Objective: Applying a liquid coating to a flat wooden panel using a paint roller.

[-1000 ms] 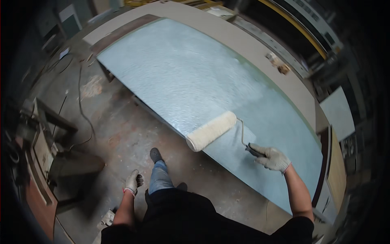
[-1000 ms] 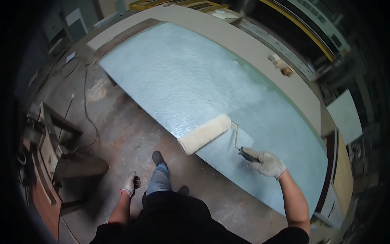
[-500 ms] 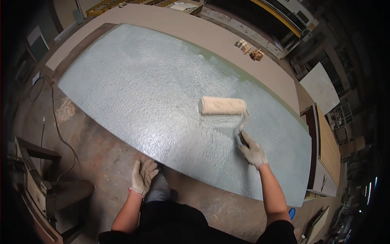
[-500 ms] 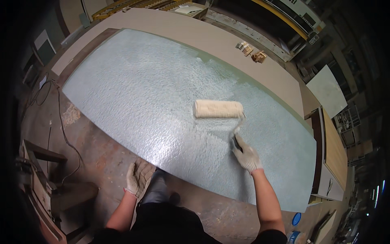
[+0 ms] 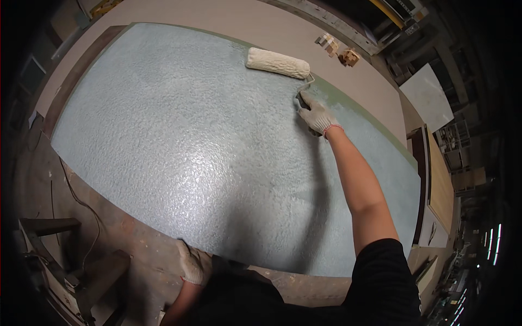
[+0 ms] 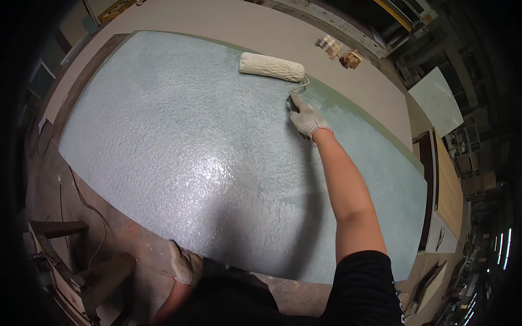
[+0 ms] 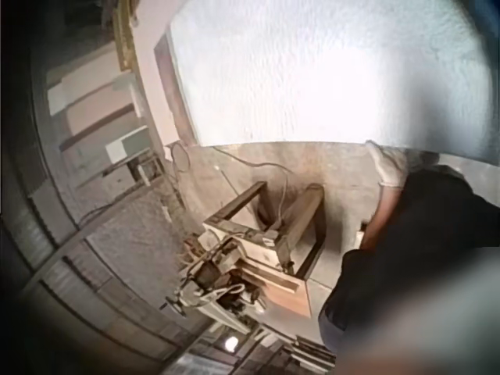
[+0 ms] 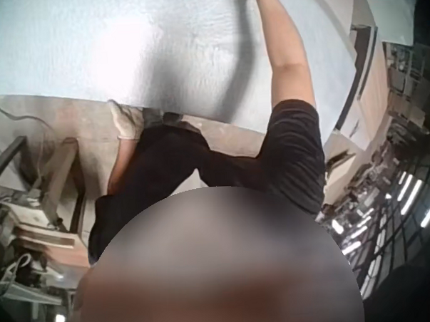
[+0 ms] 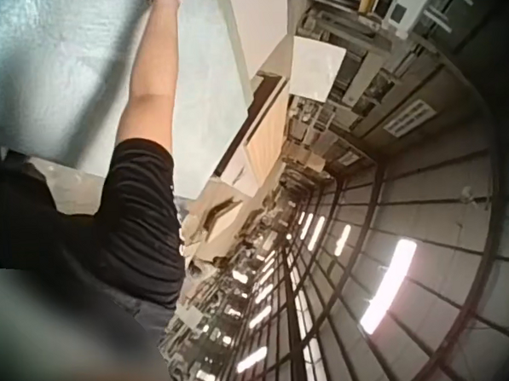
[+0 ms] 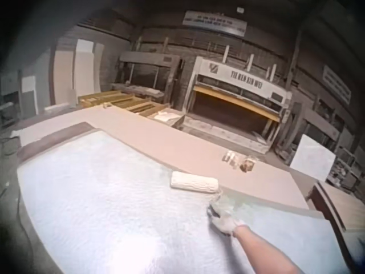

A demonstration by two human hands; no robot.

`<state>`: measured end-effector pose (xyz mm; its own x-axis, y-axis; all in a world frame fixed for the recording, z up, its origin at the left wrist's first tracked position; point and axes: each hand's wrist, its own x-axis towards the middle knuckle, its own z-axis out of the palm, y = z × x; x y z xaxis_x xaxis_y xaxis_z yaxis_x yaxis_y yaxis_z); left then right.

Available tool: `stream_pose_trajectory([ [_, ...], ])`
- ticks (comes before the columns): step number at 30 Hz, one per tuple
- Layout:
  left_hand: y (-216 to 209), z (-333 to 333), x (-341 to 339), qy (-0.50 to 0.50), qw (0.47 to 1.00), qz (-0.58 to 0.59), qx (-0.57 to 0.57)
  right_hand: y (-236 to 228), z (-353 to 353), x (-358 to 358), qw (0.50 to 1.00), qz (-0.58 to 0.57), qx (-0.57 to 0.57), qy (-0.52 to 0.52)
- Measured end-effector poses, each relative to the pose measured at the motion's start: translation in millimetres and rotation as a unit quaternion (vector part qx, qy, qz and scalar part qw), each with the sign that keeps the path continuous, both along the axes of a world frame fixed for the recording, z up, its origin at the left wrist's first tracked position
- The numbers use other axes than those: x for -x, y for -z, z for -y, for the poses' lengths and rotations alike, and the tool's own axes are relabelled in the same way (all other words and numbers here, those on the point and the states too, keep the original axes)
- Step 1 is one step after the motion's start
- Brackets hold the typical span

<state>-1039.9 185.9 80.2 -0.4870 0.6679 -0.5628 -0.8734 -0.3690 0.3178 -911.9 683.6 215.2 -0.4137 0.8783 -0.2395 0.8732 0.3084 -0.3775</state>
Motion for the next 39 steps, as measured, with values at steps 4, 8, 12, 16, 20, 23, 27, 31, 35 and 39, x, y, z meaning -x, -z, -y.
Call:
stream_pose_trajectory([
  [4,-8,-4,-2,-0.001,0.999,-0.024,-0.045,-3,83,-105,0.996,0.011,-0.029,-0.080],
  [8,0,-10,-3,-0.026,0.995,-0.083,-0.037,-29,226,-233,0.998,0.035,0.035,-0.049],
  [12,7,-10,-2,-0.037,0.993,-0.110,-0.007,-49,366,-360,0.993,0.090,0.073,-0.001],
  [16,5,-17,-4,-0.064,0.989,-0.130,0.026,-60,455,-410,0.988,0.133,0.071,0.033],
  [20,10,-20,-2,-0.087,0.987,-0.123,0.056,-38,396,-356,0.992,0.103,0.041,0.062],
  [23,2,-21,-7,-0.099,0.984,-0.120,0.085,-9,291,-297,0.999,0.016,0.015,0.036],
  [27,9,-19,-10,-0.122,0.985,-0.091,0.083,-2,126,-182,1.000,0.010,0.009,0.020],
  [31,10,-29,-20,-0.132,0.986,-0.072,0.073,7,-6,-96,0.998,0.003,-0.064,-0.011],
  [35,-7,-36,-34,-0.143,0.983,-0.091,0.070,-14,-28,-94,0.996,0.012,-0.065,-0.052],
  [39,9,-33,-81,-0.126,0.980,-0.144,0.046,-35,31,-180,0.994,0.056,-0.026,-0.094],
])
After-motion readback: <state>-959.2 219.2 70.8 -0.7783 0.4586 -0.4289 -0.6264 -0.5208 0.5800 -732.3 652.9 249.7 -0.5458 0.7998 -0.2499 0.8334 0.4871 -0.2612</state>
